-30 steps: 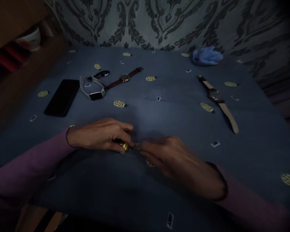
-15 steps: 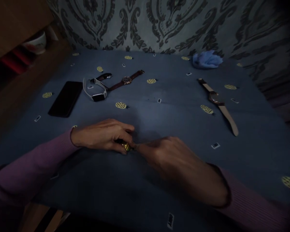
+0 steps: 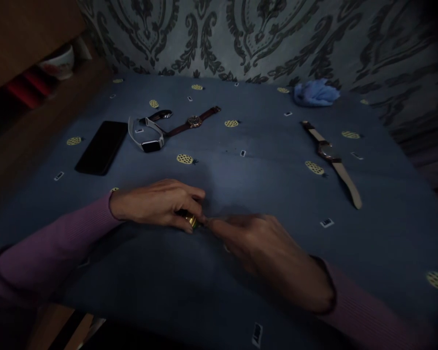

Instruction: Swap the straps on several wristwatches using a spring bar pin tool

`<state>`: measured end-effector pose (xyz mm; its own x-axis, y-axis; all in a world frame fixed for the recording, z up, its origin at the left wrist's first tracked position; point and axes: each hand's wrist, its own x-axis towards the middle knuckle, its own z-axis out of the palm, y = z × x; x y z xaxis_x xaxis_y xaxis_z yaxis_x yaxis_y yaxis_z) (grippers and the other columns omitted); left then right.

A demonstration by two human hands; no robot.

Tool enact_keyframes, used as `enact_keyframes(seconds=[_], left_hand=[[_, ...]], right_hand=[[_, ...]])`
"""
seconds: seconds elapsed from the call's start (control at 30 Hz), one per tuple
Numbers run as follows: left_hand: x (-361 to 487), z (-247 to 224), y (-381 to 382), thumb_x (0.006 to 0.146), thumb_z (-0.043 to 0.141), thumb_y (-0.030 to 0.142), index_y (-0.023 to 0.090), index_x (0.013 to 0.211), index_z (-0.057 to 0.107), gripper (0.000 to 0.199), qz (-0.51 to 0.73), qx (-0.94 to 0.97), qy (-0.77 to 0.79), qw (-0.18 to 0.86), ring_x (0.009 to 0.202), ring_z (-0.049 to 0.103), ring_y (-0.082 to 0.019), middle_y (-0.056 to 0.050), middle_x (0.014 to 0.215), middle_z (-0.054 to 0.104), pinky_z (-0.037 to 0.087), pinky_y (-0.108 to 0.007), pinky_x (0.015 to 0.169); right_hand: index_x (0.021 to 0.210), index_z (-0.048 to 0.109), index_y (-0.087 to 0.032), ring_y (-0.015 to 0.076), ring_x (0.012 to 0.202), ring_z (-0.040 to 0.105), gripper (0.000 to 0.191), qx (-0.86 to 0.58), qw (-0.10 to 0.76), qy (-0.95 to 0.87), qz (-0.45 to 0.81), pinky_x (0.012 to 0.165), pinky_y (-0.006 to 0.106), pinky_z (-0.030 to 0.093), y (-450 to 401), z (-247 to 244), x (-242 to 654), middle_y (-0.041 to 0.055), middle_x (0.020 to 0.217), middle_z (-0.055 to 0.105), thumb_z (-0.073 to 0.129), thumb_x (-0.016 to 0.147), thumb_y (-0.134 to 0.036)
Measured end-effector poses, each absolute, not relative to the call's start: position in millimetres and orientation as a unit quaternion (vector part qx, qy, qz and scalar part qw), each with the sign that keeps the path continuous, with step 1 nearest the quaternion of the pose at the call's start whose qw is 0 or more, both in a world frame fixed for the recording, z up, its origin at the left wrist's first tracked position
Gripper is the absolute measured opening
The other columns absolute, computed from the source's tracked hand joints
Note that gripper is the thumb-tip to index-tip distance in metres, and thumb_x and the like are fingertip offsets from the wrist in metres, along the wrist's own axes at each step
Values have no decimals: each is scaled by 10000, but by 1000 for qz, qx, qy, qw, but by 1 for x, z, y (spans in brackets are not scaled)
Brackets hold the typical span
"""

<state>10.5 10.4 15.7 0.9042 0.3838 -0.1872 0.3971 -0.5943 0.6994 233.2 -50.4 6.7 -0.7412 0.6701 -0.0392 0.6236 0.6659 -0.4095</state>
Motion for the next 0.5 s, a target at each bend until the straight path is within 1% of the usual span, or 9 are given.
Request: enact_keyframes(seconds=[0.1,0.17,0.33,0.43,0.5], left_hand=[[10,16,10,868,677,179,170,937,720,82,-10,891,220,396,697,555,-77,18,864,564,418,-185,619],[10,15,9,868,676,176,172,960,723,103,-8,891,219,397,696,556,-76,18,865,565,420,-185,622],[11,15,10,861,687,182,174,980,728,126,-8,892,221,395,698,561,-79,14,870,571,424,-188,622],[11,14,10,861,688,187,181,978,730,125,-8,891,222,395,701,563,-79,16,874,574,428,-184,624],[10,14,10,860,689,187,175,975,730,123,-8,891,223,395,696,564,-78,15,871,577,431,-182,623]], right_hand=[[974,661,-181,78,478,488,283,-353,92,-908,204,486,214,303,-53,-1,236,-35,603,601,449,884,-18],[932,651,-179,83,487,472,261,-353,112,-908,197,491,212,302,-56,-6,238,-36,599,575,443,892,-27],[816,614,-169,98,539,503,243,-345,150,-909,176,527,215,337,-59,-15,240,-19,616,571,427,924,-59],[788,601,-170,97,525,498,270,-342,167,-910,164,528,219,348,-60,-19,240,-19,605,572,401,944,-75],[790,601,-172,100,538,523,288,-340,176,-911,154,530,219,367,-60,-22,240,-14,610,591,381,954,-82]])
